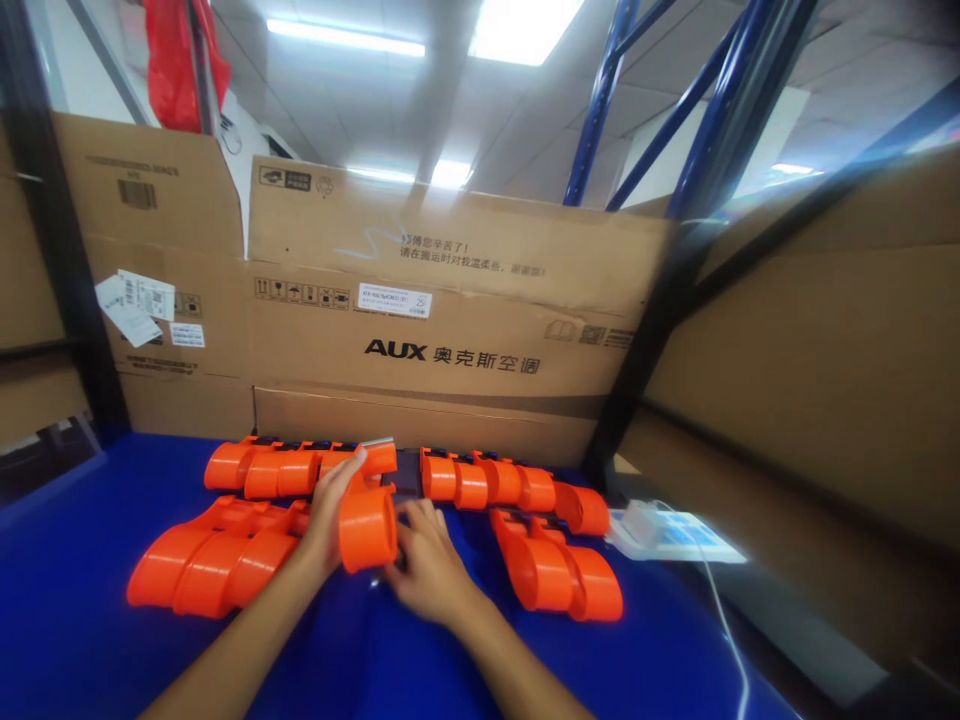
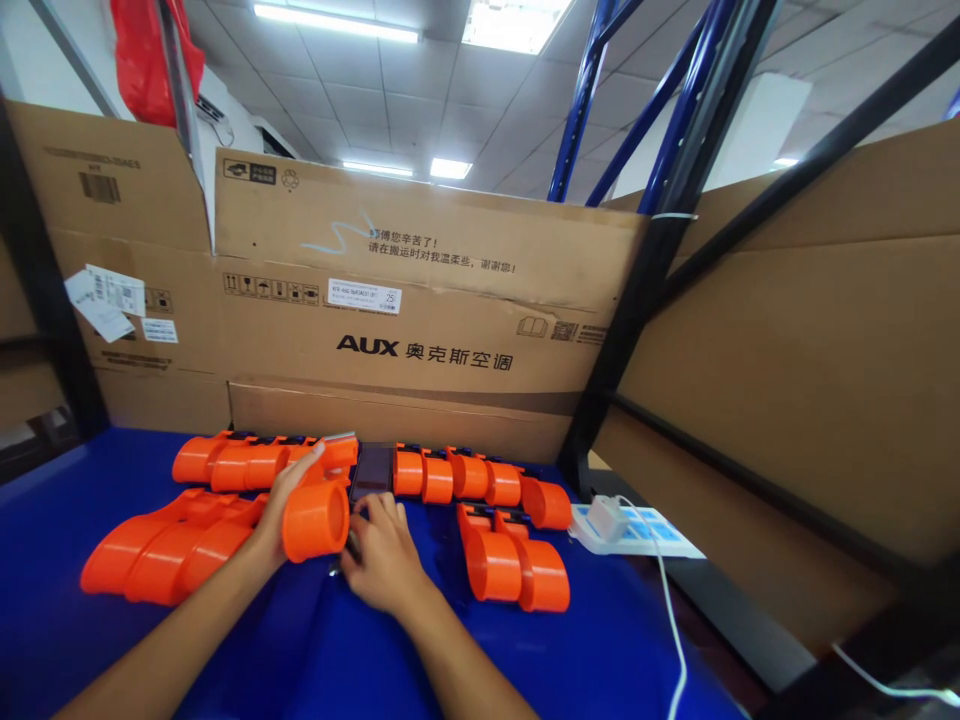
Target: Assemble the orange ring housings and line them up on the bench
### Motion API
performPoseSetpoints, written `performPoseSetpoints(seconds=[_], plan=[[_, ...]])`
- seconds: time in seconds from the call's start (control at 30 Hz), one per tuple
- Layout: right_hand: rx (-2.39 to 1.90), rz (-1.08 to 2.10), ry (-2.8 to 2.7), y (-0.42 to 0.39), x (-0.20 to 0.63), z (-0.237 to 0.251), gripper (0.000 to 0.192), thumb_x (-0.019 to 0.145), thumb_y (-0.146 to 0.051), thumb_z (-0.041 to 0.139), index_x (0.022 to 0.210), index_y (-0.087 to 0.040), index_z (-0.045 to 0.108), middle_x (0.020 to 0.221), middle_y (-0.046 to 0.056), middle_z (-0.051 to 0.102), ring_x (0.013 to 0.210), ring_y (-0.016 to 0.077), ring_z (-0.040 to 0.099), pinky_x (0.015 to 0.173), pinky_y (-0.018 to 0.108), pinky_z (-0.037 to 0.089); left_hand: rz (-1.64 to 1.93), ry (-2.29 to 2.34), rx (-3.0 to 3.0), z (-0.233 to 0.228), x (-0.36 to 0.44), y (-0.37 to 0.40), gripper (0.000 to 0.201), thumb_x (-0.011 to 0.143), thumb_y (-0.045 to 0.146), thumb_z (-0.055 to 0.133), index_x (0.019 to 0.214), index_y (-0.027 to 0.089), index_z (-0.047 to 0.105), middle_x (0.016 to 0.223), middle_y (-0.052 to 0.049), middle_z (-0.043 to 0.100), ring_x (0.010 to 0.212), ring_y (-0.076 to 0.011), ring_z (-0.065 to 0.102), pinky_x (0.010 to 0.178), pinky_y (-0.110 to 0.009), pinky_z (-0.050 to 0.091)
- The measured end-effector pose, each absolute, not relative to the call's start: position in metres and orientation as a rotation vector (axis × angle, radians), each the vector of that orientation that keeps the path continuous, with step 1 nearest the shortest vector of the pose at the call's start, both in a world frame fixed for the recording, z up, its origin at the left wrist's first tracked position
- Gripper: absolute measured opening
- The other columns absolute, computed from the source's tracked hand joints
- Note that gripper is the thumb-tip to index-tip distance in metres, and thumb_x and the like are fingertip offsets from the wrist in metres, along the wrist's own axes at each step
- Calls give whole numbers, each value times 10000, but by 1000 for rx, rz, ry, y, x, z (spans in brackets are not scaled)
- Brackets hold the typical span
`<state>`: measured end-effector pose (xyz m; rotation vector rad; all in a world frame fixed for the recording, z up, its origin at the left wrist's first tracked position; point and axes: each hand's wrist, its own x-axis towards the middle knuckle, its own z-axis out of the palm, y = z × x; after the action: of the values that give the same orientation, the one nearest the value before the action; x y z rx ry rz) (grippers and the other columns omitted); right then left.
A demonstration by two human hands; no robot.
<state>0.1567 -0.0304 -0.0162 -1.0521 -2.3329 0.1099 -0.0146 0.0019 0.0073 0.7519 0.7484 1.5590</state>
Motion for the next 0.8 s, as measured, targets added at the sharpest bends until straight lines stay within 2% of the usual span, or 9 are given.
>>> performPoseSetpoints(seconds=[0.13,0.3,0.47,0.6,0.8], plan=[[-1100,174,-1979,-23,171,-8,148,847,-232,643,988,-224,687,1011,78,680,990,267,587,877,405,467,1621,779,803,6,-10,0,428,633,467,846,865,148,682,730,-18,722,619,-165,662,614,-259,513],[-1032,208,-1580,-16,191,9,236,864,-327,648,1079,-234,685,1030,83,714,945,270,639,877,423,500,1560,874,980,1,-3,-1,474,654,475,831,998,177,699,799,-18,733,693,-172,663,638,-251,485],[-962,190,-1648,-20,192,15,253,892,-321,635,1132,-265,693,1078,80,710,1004,273,637,901,428,500,1453,935,1171,-3,2,-2,457,679,466,819,1009,169,711,722,-18,705,586,-140,602,562,-234,430],[-946,156,-1713,-22,188,14,246,903,-295,632,1138,-272,697,1096,80,709,1032,273,630,909,430,500,1381,881,1268,-2,3,-6,430,732,456,784,1052,176,714,763,-32,701,546,-116,574,502,-215,385],[-936,143,-1727,-22,189,14,270,906,-286,628,1167,-276,694,1087,85,694,1027,272,625,915,441,504,1349,864,1343,0,4,-10,382,762,424,769,1054,184,716,811,-46,706,587,-125,598,515,-213,397]])
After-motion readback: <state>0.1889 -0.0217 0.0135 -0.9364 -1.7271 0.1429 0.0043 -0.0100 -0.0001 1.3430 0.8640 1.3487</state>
